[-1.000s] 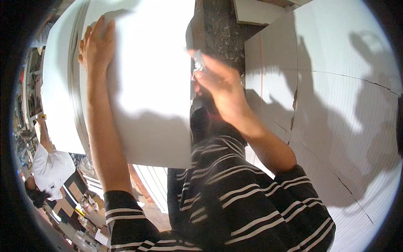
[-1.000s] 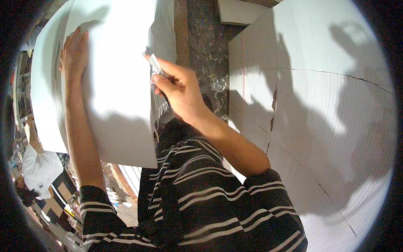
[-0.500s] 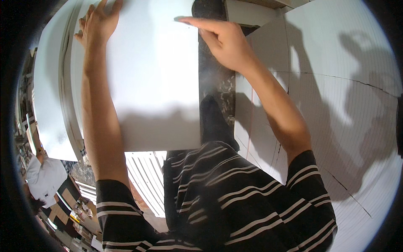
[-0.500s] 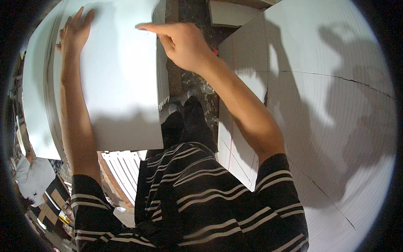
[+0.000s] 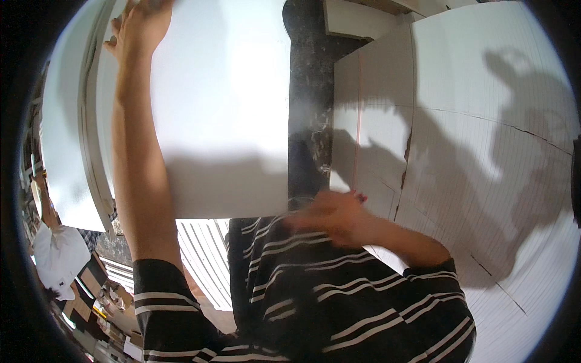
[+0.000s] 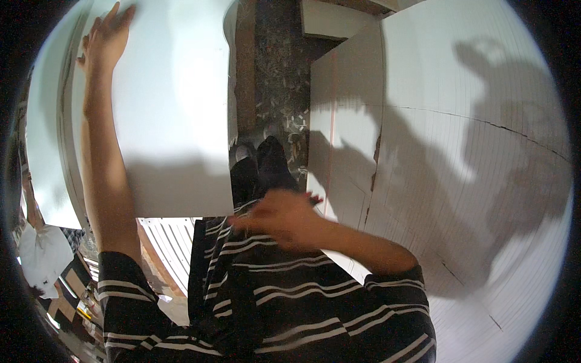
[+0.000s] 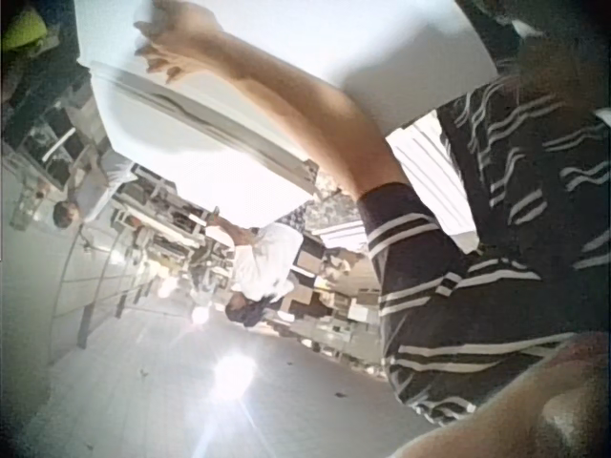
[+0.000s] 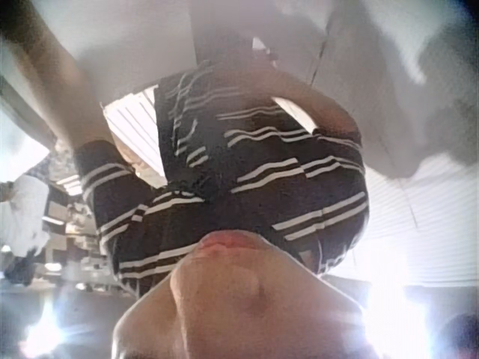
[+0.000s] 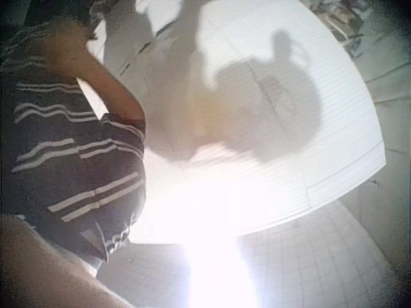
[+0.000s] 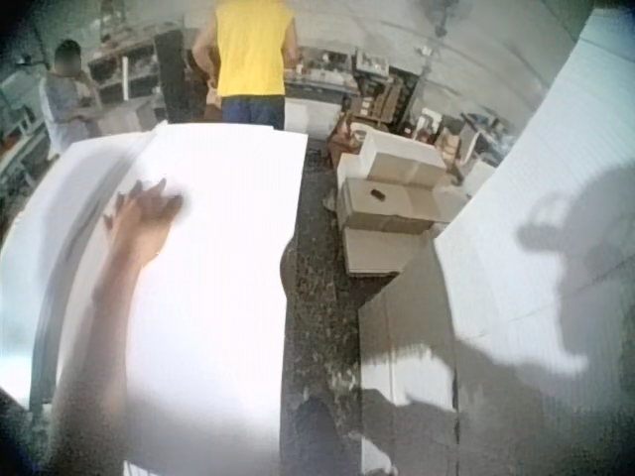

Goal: The person uses a utility knife to cut large white sheets on a workbench. They repeatedly score the edges and snap off sections, handling the sheets one at a time. The person works in a workshop with other people visible in the background.

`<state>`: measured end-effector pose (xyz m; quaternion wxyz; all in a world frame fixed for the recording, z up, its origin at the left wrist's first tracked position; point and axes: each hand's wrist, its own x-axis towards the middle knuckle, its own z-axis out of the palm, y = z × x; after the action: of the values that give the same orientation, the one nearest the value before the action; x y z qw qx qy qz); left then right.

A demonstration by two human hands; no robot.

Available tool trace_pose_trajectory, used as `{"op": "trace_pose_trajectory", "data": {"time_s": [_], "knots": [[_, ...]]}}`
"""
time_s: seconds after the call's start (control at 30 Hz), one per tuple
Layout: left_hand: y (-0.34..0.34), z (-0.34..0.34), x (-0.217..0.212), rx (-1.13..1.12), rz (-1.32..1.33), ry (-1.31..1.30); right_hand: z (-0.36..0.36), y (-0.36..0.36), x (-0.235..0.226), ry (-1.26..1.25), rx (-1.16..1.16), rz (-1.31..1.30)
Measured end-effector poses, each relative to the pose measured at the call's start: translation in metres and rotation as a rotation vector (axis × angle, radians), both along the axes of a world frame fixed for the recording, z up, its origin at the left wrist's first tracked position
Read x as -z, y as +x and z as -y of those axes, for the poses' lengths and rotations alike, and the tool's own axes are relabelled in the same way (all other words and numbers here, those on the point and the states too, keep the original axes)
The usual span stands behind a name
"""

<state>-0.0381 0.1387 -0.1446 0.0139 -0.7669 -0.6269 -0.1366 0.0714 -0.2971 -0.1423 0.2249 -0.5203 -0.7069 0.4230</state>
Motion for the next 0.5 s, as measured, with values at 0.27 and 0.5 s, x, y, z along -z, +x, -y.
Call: {"op": "trace_pose_trajectory", "data": {"time_s": [0.27,0.5], "knots": [[0.0,0.004,-0.006,-0.026,-0.039,0.004,-0.18,0.088,0.035,0.42,0.563,-0.167],[-0.012,0.005,-0.01,-0.033,0.005,-0.018,-0.182,0.081,0.025,0.368,0.411,-0.182]]}}
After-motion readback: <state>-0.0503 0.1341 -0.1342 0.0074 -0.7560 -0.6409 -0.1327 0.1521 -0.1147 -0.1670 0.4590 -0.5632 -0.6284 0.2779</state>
